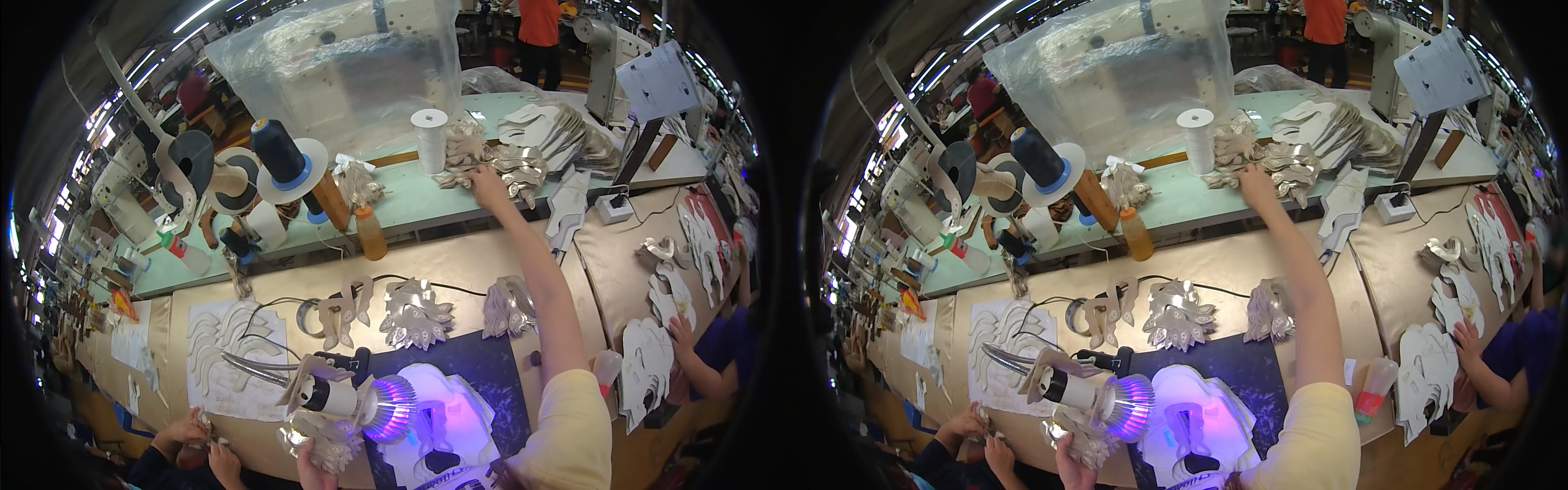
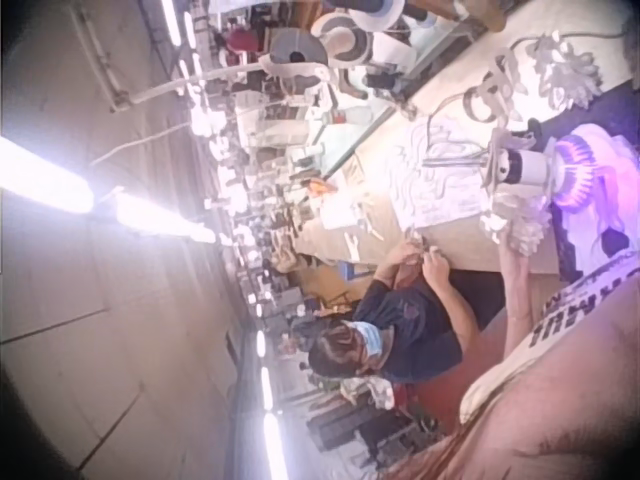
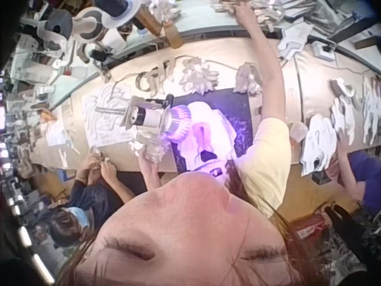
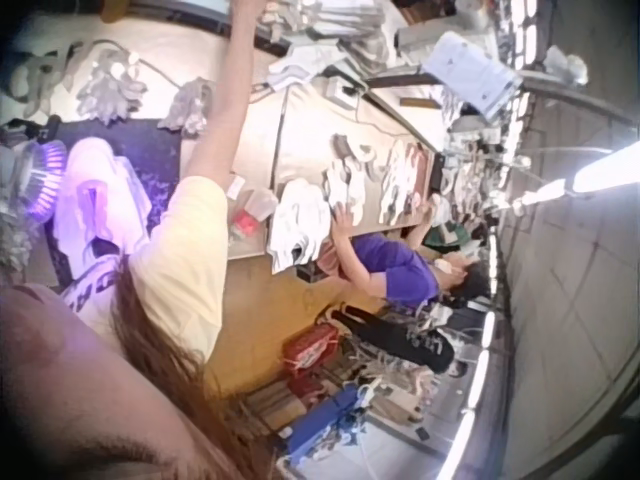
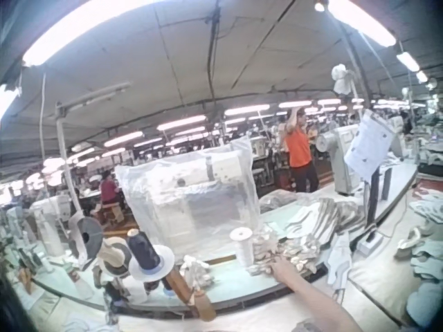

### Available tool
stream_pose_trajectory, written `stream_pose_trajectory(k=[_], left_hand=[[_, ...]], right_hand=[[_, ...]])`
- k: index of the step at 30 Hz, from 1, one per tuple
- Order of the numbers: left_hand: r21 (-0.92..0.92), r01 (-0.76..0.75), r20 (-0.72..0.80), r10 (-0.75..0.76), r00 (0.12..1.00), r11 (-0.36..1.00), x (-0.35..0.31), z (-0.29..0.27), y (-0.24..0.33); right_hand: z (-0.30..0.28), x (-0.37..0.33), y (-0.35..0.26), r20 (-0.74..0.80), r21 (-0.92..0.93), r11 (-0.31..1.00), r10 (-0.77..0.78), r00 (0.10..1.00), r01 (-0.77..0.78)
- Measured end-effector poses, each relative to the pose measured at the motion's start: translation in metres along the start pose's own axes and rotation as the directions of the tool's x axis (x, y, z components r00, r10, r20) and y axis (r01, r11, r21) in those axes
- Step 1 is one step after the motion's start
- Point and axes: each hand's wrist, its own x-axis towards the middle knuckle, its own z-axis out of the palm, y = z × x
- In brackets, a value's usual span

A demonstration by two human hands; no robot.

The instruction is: The person assembles small metallic decorative parts by hand at a workbench. They pick up parts, align them, and place them into stacks while coworkers work nearby.

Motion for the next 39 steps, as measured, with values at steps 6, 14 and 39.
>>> stream_pose_trajectory(k=[6, 14, 39], left_hand=[[0.052, 0.023, -0.050, -0.020, 0.999, 0.998, -0.004, -0.001, 0.003], [0.029, 0.049, -0.044, -0.048, 0.998, 0.998, -0.009, 0.006, 0.002], [0.033, 0.010, 0.038, -0.012, 0.999, 0.999, -0.014, 0.015, 0.005]], right_hand=[[-0.013, -0.013, -0.008, -0.137, -0.026, 1.000, -0.009, 0.991, 0.006], [-0.064, -0.023, 0.084, -0.232, 0.332, 0.591, 0.807, 0.543, -0.735], [-0.049, -0.076, 0.026, -0.440, -0.191, 0.934, -0.356, 0.824, 0.302]])
